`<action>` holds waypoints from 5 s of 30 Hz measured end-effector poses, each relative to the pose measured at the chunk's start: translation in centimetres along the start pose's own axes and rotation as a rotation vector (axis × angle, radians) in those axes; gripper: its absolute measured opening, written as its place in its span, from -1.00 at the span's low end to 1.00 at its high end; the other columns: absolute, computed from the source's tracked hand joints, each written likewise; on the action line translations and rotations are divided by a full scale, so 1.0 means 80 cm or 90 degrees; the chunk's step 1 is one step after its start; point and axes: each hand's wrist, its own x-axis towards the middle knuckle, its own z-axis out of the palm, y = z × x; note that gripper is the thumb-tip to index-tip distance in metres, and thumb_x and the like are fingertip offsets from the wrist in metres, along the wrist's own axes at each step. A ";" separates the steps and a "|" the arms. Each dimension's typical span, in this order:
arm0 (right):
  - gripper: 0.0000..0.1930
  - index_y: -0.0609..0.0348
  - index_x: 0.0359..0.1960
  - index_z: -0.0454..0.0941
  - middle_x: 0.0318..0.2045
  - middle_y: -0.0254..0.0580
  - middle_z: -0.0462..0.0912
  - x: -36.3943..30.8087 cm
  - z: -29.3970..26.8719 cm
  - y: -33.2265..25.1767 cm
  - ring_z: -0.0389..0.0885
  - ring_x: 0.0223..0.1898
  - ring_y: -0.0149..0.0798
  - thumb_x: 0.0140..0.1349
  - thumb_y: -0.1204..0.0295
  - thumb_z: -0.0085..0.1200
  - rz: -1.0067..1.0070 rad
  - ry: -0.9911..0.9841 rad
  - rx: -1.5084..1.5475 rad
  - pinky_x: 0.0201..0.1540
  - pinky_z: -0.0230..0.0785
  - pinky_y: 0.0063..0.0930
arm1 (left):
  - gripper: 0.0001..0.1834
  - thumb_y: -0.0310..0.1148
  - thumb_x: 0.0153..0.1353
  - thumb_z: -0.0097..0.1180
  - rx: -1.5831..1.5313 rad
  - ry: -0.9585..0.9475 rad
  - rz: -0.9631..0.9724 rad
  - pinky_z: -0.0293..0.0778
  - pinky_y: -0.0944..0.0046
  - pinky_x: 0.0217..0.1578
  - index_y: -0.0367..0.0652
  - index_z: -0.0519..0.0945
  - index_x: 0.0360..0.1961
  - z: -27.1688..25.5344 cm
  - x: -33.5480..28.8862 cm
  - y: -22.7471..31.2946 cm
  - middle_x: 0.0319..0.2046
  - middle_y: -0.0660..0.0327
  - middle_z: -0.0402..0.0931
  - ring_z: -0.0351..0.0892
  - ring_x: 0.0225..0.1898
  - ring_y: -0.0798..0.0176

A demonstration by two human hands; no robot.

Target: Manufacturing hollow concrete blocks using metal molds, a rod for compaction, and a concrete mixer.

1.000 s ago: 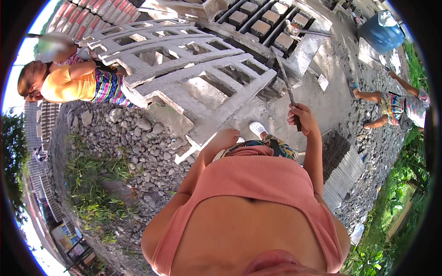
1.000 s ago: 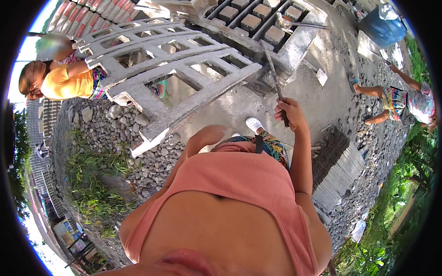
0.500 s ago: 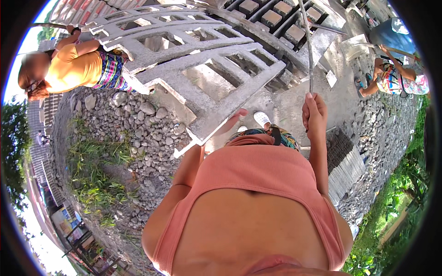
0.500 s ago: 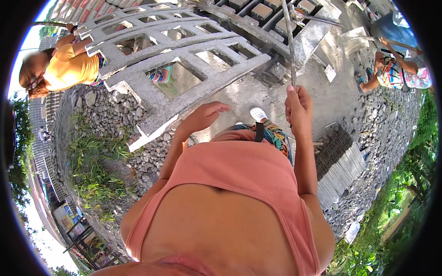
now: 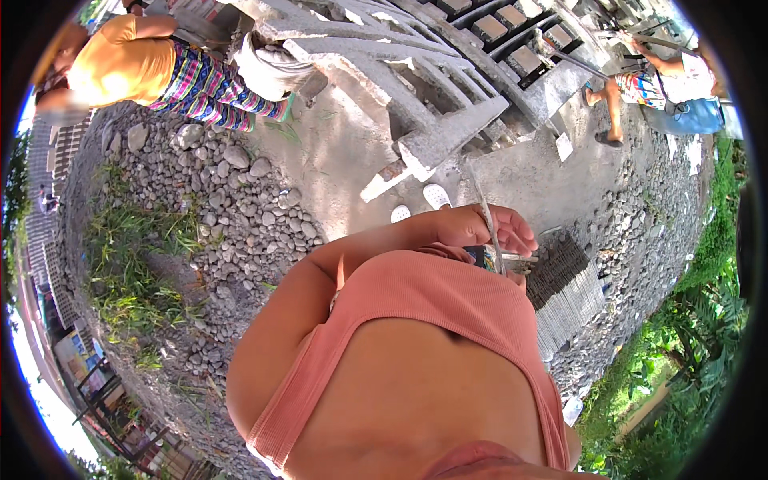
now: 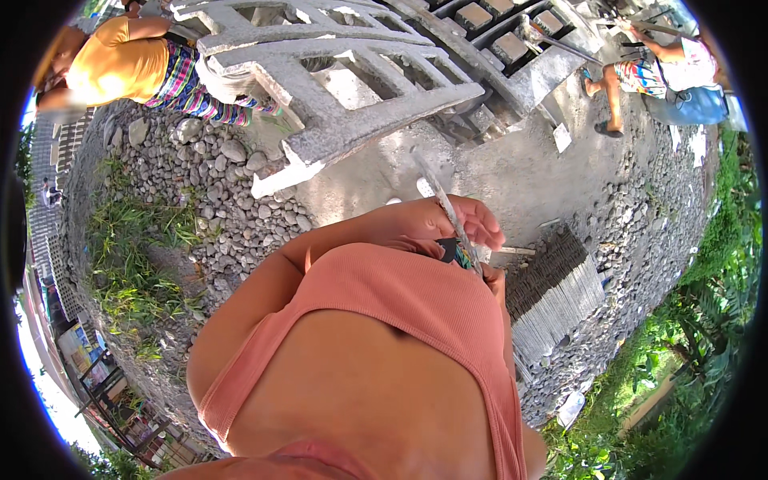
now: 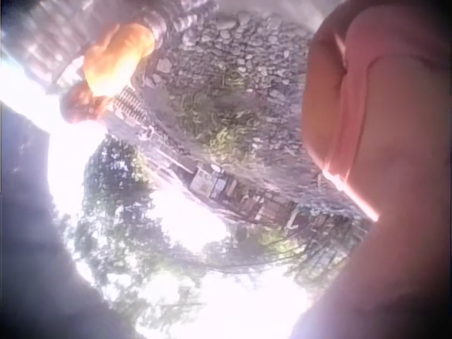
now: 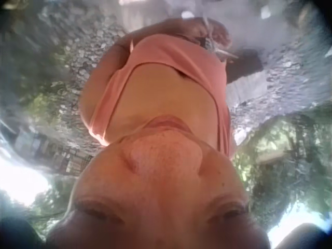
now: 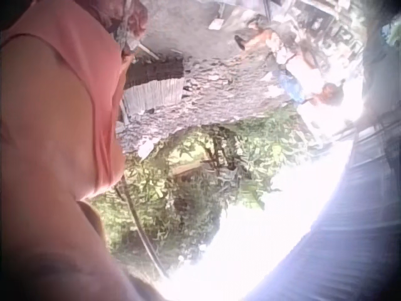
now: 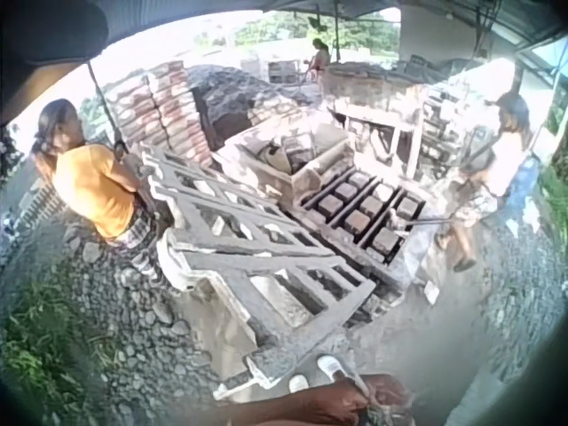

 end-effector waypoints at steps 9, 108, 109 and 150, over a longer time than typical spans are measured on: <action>-0.73 0.18 -0.44 0.45 -0.65 -0.47 0.38 -0.028 0.085 -0.077 0.21 -0.56 -0.58 0.26 0.22 0.00 0.152 0.069 -0.018 -0.53 0.07 -0.64 | -0.64 -0.33 -0.08 0.03 -0.221 -0.021 0.243 0.31 0.12 0.05 -0.22 0.46 -0.20 -0.039 -0.050 -0.042 -0.31 0.21 0.49 0.49 -0.22 0.23; -0.79 0.03 -0.07 0.49 -0.74 -0.50 0.21 -0.074 0.285 -0.081 0.05 -0.73 -0.65 0.28 0.35 0.00 -0.117 0.487 0.190 -0.74 -0.13 -0.74 | -0.55 -0.04 0.06 0.11 0.508 -0.005 -0.040 0.46 0.27 -0.43 -0.29 0.43 -0.58 -0.015 -0.110 -0.020 -0.56 0.12 0.56 0.56 -0.52 0.27; -0.81 0.03 -0.10 0.49 -0.74 -0.54 0.20 -0.085 0.283 -0.074 0.02 -0.75 -0.67 0.27 0.35 0.01 -0.123 0.491 0.169 -0.76 -0.18 -0.74 | -0.55 -0.04 0.05 0.11 0.523 -0.004 -0.051 0.45 0.27 -0.45 -0.28 0.41 -0.59 -0.009 -0.115 -0.025 -0.57 0.13 0.55 0.56 -0.52 0.29; -0.71 0.21 -0.01 0.44 -0.71 -0.55 0.27 -0.086 0.285 -0.033 0.05 -0.71 -0.68 0.31 0.33 -0.04 -0.171 0.396 0.024 -0.66 -0.14 -0.71 | -0.61 -0.07 0.15 0.02 0.529 0.178 -0.058 0.40 0.26 -0.45 -0.25 0.37 -0.37 -0.001 -0.180 -0.047 -0.53 0.14 0.54 0.53 -0.47 0.29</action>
